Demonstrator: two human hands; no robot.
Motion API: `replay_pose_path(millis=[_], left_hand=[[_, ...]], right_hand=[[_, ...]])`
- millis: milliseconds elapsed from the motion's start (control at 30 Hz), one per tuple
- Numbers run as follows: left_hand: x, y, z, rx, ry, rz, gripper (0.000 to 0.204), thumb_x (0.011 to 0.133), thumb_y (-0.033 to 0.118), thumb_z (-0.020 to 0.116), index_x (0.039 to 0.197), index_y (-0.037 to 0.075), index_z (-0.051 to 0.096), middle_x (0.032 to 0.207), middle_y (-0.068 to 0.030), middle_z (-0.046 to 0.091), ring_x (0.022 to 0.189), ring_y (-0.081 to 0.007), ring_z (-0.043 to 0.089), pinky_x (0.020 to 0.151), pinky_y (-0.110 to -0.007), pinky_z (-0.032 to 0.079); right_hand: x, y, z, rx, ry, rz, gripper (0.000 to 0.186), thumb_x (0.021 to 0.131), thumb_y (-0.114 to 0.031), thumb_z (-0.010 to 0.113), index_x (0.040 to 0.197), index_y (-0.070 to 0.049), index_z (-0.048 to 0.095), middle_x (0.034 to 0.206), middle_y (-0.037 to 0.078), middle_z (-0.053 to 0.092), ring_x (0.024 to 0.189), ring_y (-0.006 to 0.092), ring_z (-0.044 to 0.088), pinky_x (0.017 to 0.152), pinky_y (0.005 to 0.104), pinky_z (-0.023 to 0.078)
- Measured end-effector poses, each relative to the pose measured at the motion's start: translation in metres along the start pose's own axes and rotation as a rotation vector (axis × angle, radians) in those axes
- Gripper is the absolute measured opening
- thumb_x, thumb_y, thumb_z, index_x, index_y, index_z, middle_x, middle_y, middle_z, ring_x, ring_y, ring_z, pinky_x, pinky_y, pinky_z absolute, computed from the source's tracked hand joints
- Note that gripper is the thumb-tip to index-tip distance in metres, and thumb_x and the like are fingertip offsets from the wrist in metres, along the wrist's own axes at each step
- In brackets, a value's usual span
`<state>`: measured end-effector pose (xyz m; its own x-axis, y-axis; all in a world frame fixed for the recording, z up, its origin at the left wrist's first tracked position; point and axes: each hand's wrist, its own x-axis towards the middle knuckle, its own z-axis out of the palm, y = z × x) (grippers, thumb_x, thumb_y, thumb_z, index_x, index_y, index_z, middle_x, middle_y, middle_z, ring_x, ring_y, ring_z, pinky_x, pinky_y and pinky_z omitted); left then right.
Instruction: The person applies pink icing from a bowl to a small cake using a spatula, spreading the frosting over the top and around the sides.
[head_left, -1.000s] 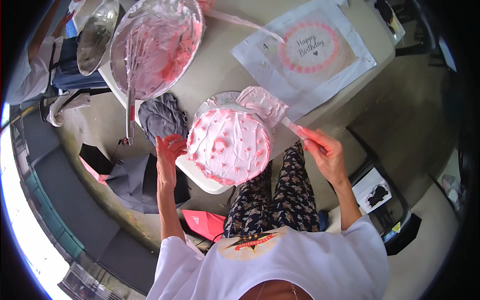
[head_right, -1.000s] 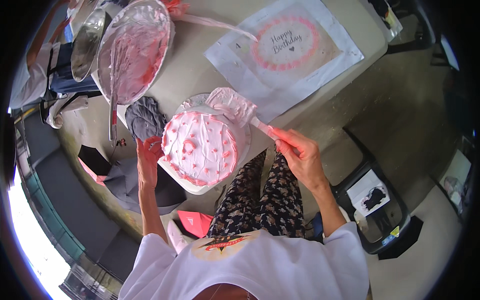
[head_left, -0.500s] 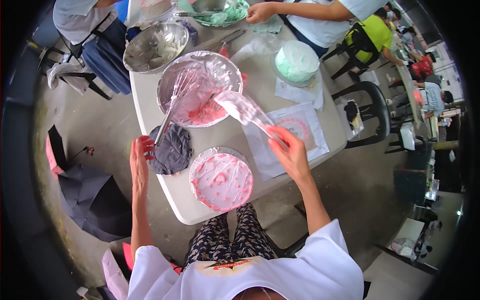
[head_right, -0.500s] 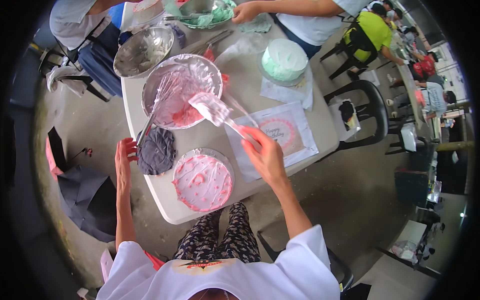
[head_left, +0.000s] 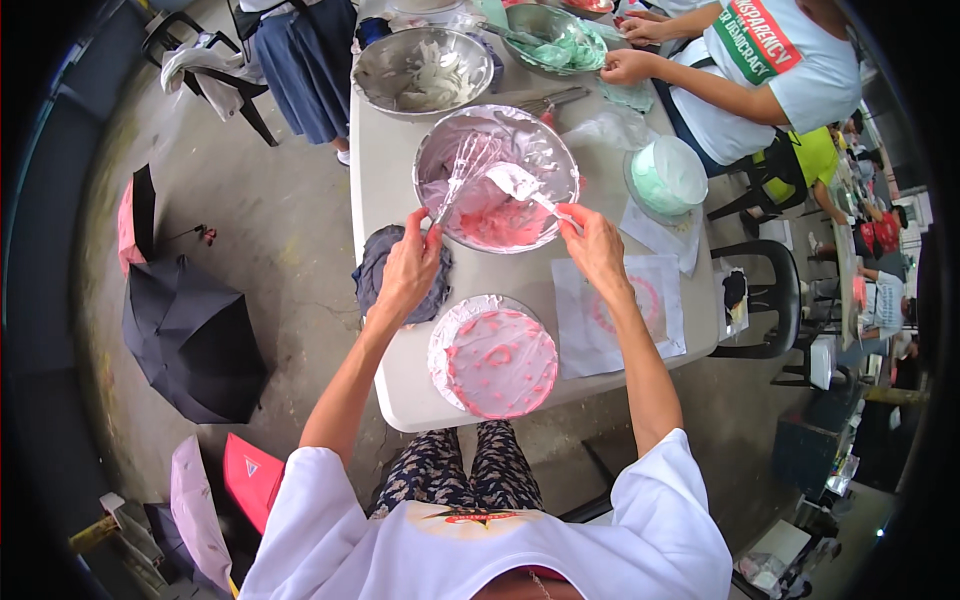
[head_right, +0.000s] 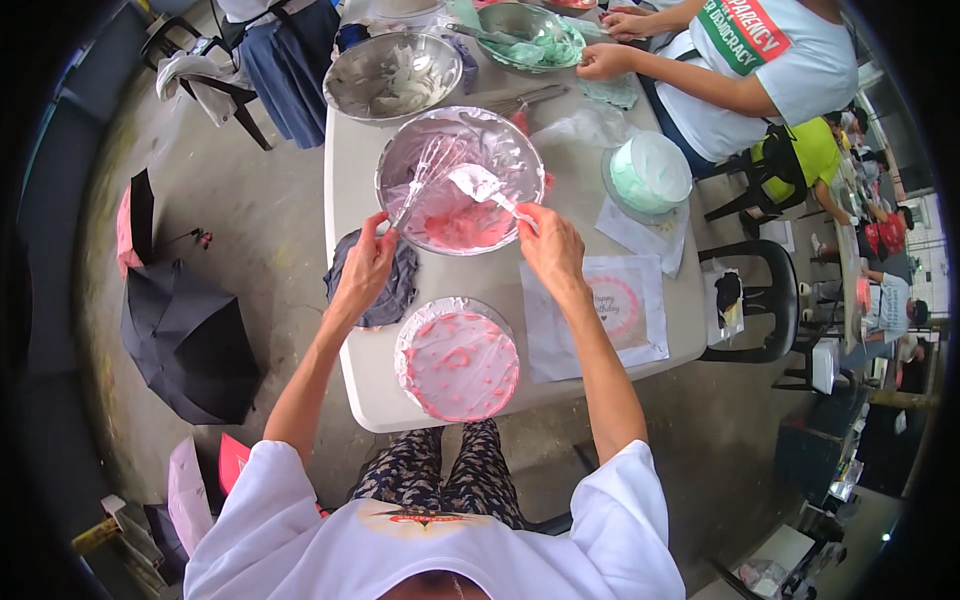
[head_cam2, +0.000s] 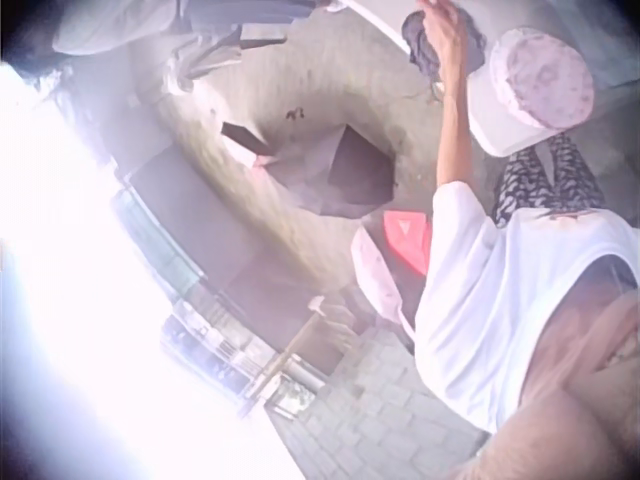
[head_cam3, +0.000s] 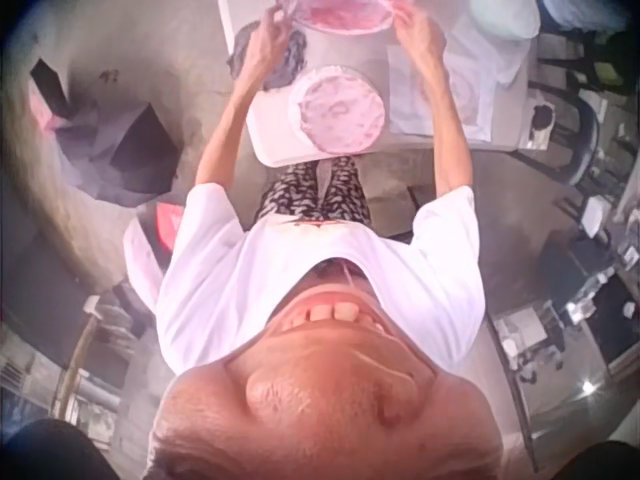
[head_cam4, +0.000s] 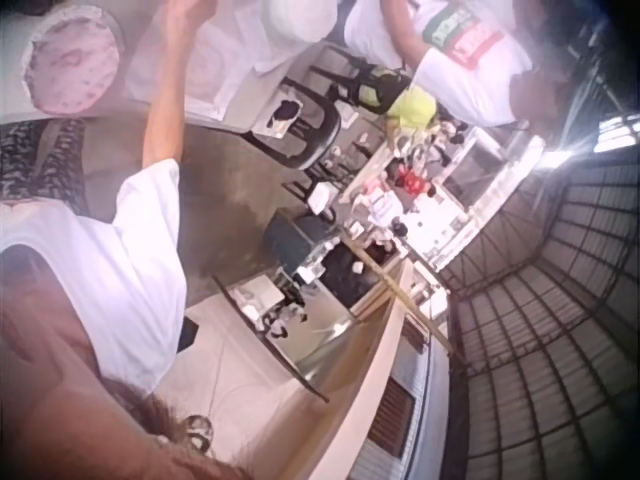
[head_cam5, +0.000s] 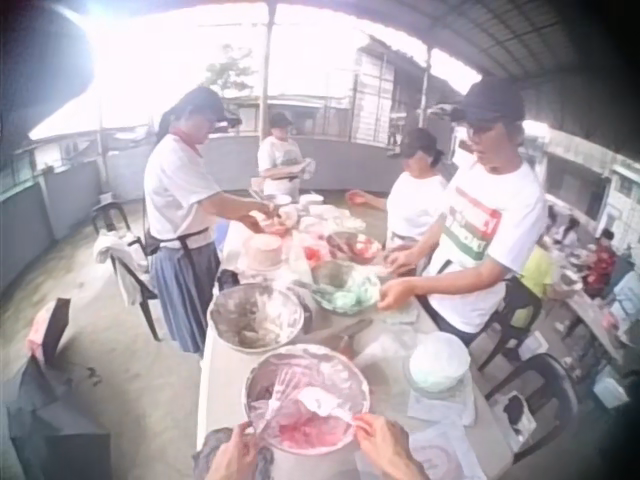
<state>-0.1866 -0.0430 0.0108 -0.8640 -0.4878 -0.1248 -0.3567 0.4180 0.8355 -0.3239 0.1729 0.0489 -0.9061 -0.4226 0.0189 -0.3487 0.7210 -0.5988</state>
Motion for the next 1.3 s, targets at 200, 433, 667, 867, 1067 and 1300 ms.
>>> replay_pose_path(millis=[200, 433, 667, 867, 1067, 1300], left_hand=[[-0.011, 0.013, 0.000, 0.120, -0.020, -0.016, 0.040, 0.094, 0.028, 0.041, 0.127, 0.008, 0.036, 0.075, -0.0252, 0.060, 0.071, -0.0431, 0.058, 0.061, -0.051, 0.042], [-0.029, 0.017, 0.006, 0.286, 0.164, 0.312, 0.039, 0.091, 0.014, 0.047, 0.128, 0.005, 0.039, 0.084, -0.0200, 0.061, 0.067, -0.0373, 0.059, 0.055, -0.047, 0.044], [-0.033, 0.012, 0.019, 0.491, 0.264, 0.487, 0.050, 0.087, 0.012, 0.051, 0.134, 0.009, 0.035, 0.073, -0.0108, 0.053, 0.065, -0.0283, 0.056, 0.052, -0.042, 0.044], [-0.029, 0.009, 0.013, 0.533, 0.188, 0.503, 0.060, 0.079, 0.003, 0.053, 0.135, 0.008, 0.033, 0.075, -0.0101, 0.049, 0.069, -0.0267, 0.055, 0.056, -0.040, 0.045], [-0.021, -0.014, -0.007, 0.574, 0.301, 0.507, 0.045, 0.086, 0.012, 0.054, 0.130, 0.009, 0.042, 0.070, -0.0091, 0.050, 0.062, -0.0255, 0.055, 0.051, -0.040, 0.045], [0.007, 0.000, 0.002, 0.505, 0.246, 0.635, 0.044, 0.086, 0.016, 0.054, 0.128, 0.011, 0.042, 0.073, -0.0138, 0.056, 0.062, -0.0314, 0.057, 0.053, -0.041, 0.045]], right_hand=[[0.010, 0.004, 0.016, -0.052, 0.017, -0.040, 0.023, 0.082, -0.016, 0.059, 0.102, -0.008, 0.065, 0.093, 0.015, 0.066, 0.087, 0.0313, 0.063, 0.075, 0.0391, 0.048], [0.017, -0.013, 0.017, -0.077, 0.084, -0.116, 0.021, 0.080, -0.012, 0.059, 0.100, -0.008, 0.065, 0.093, 0.014, 0.065, 0.088, 0.0305, 0.061, 0.078, 0.0400, 0.047], [0.026, -0.017, 0.013, -0.116, 0.289, -0.414, 0.019, 0.077, -0.009, 0.058, 0.095, -0.004, 0.061, 0.086, 0.014, 0.061, 0.083, 0.0332, 0.060, 0.073, 0.0441, 0.046], [0.019, -0.033, -0.022, -0.183, 0.189, -0.280, 0.018, 0.076, -0.007, 0.058, 0.093, -0.005, 0.064, 0.084, 0.016, 0.062, 0.079, 0.0326, 0.061, 0.069, 0.0434, 0.048], [0.007, -0.058, -0.059, -0.253, 0.128, -0.277, 0.018, 0.080, -0.011, 0.059, 0.095, -0.007, 0.066, 0.083, 0.015, 0.063, 0.080, 0.0327, 0.061, 0.068, 0.0421, 0.048], [0.015, 0.001, -0.056, -0.364, 0.307, -0.271, 0.020, 0.081, -0.009, 0.056, 0.100, -0.008, 0.061, 0.081, 0.013, 0.061, 0.069, 0.0330, 0.061, 0.058, 0.0432, 0.047]])
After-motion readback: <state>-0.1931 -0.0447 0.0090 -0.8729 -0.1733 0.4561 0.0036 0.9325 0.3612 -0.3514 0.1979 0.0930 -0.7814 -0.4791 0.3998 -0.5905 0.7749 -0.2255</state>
